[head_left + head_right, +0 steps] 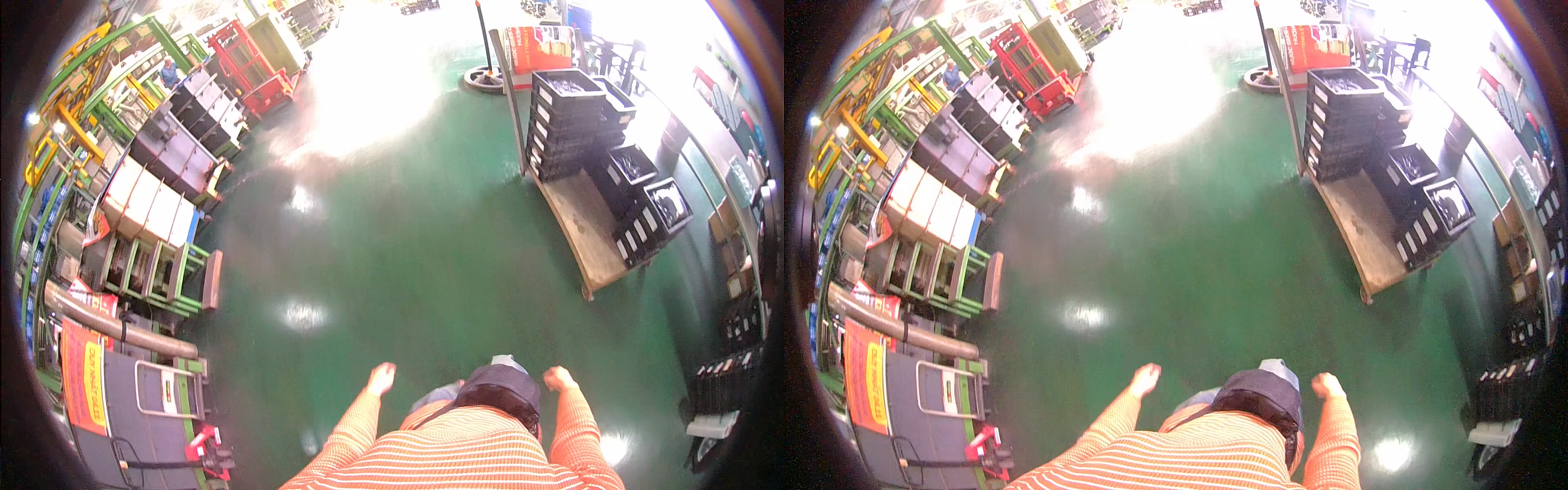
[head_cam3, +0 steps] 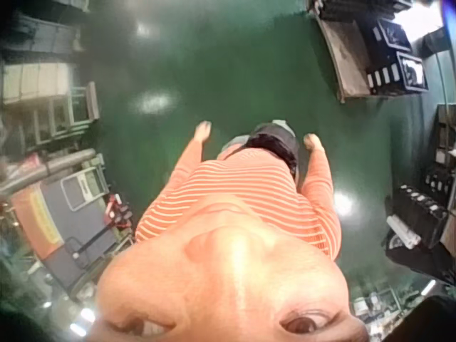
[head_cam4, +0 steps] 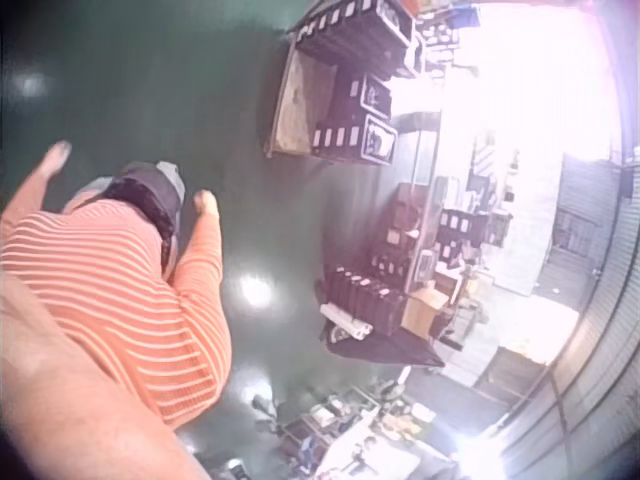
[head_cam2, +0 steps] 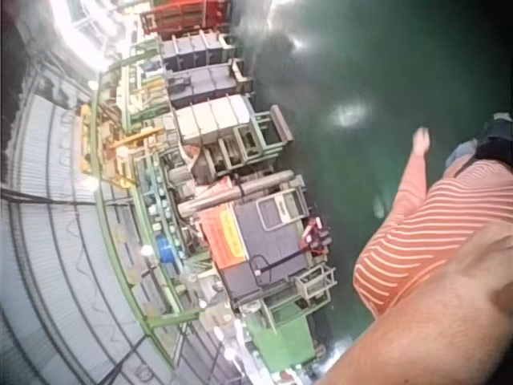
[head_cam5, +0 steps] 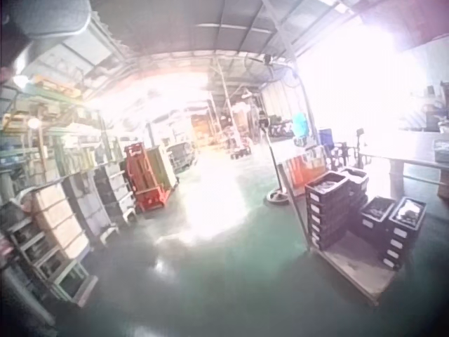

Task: The person walks through a warehouse, picks up a black plastic bin, and places it on a table. They then remove a label from the bin and place it on a stack of other bins. The person continues to organize bins and labels throughout the warehouse.

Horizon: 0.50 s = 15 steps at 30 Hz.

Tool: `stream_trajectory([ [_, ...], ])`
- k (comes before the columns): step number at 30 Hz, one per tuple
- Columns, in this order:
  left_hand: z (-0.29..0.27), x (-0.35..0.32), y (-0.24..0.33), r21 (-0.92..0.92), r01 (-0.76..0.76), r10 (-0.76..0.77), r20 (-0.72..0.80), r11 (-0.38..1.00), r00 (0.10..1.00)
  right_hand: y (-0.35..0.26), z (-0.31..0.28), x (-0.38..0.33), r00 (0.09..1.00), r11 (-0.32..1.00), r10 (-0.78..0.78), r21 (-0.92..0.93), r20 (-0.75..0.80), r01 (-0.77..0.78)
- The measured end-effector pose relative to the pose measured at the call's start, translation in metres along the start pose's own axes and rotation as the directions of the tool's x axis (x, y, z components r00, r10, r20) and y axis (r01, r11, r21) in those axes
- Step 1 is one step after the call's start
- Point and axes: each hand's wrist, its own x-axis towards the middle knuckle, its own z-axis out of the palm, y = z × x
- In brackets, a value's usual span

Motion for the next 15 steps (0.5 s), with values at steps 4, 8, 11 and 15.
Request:
stream_trajectory([
  [4, -0.146, 0.294, 0.144, -0.182, -0.086, 0.058, -0.155, 0.979, 0.986, 0.022, -0.07, 0.105, 0.993, 0.983, 0.11, 0.139, 0.05, -0.116],
  [8, -0.166, 0.505, 0.228, -0.422, -0.277, 0.19, -0.237, 0.863, 0.953, 0.089, -0.131, 0.267, 0.87, 0.872, 0.488, -0.073, 0.067, -0.484],
  [11, -0.167, 0.55, 0.164, -0.258, 0.058, -0.076, -0.061, 0.964, 0.995, -0.116, -0.285, 0.384, 0.964, 0.967, 0.254, 0.013, -0.078, -0.253],
  [15, -0.122, 0.551, 0.08, 0.048, 0.343, -0.331, 0.411, 0.938, 0.849, -0.331, -0.516, 0.498, 0.966, 0.985, -0.168, 0.002, -0.198, 0.172],
])
